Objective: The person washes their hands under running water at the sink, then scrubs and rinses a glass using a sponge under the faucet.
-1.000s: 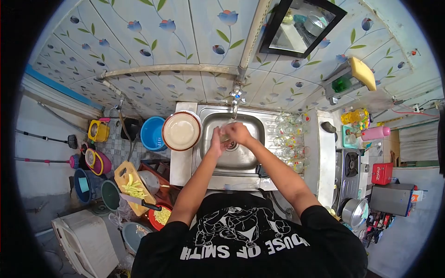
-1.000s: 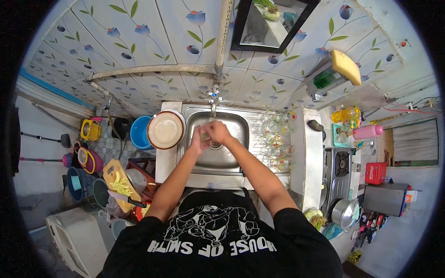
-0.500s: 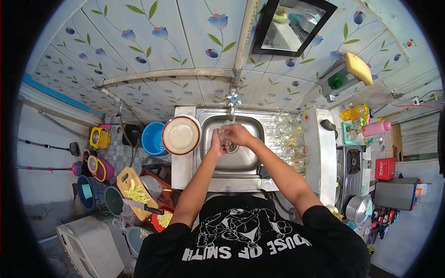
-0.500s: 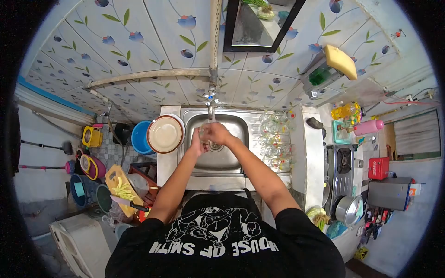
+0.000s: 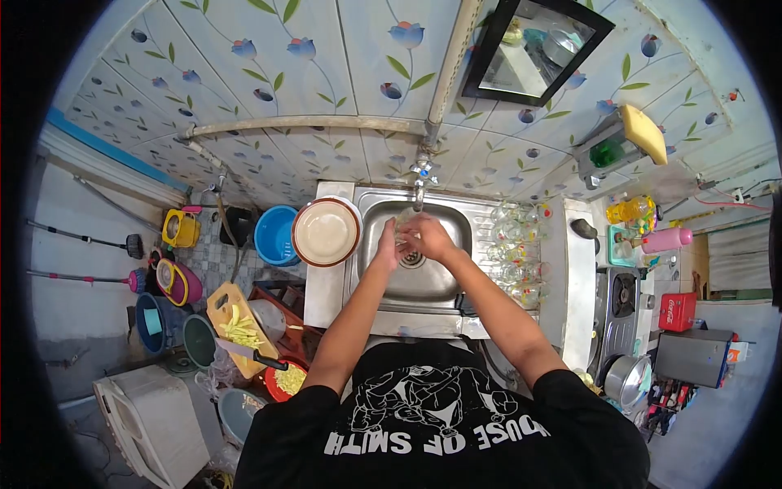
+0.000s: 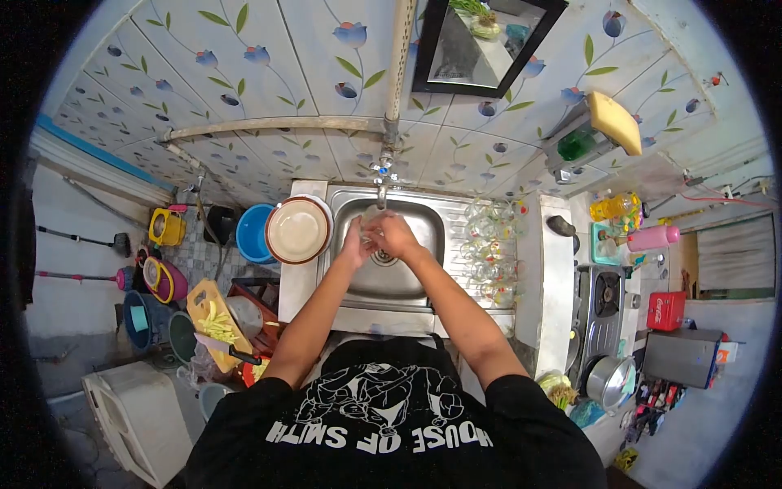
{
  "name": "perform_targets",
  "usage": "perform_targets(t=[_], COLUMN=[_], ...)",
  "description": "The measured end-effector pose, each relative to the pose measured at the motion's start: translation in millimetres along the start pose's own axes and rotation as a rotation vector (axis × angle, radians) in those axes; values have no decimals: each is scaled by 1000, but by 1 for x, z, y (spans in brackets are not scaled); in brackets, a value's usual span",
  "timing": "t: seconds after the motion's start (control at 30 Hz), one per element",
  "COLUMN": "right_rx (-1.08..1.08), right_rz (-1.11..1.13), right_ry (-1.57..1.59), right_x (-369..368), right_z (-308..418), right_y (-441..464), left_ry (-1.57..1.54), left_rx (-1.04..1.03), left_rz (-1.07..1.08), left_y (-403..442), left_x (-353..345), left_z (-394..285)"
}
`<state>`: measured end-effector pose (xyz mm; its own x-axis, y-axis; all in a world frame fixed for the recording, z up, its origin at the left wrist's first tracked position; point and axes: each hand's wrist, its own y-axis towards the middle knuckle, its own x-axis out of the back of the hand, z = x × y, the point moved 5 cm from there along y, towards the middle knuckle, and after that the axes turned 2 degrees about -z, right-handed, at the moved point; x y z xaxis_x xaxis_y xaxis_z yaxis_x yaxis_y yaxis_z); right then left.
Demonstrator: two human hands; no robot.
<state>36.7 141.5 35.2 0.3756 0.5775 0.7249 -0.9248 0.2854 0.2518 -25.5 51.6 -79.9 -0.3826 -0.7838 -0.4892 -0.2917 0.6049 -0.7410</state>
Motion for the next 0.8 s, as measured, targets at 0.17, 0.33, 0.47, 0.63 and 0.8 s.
perform_targets(t=[0.17, 0.33, 0.47, 0.63, 0.8], right_rx=[-475, -1006, -1118, -733, -245], right_rz=[-47, -175, -159, -129, 216], right_ry=[525, 1399, 1570, 1055, 92], right_x=[-23, -41, -70, -31, -12], right_z=[-45, -52, -63, -17, 4], right_y=[-20, -51, -52, -16, 4], left_ry=[-25, 51, 612, 140, 134], left_rx=[-88, -389, -846, -226, 49], left_rz=[1, -12, -36, -112, 7], left_y=[-11, -44, -73, -22, -8], left_x=[-4, -24, -50, 3, 16], left_z=[-8, -26, -52, -35, -3])
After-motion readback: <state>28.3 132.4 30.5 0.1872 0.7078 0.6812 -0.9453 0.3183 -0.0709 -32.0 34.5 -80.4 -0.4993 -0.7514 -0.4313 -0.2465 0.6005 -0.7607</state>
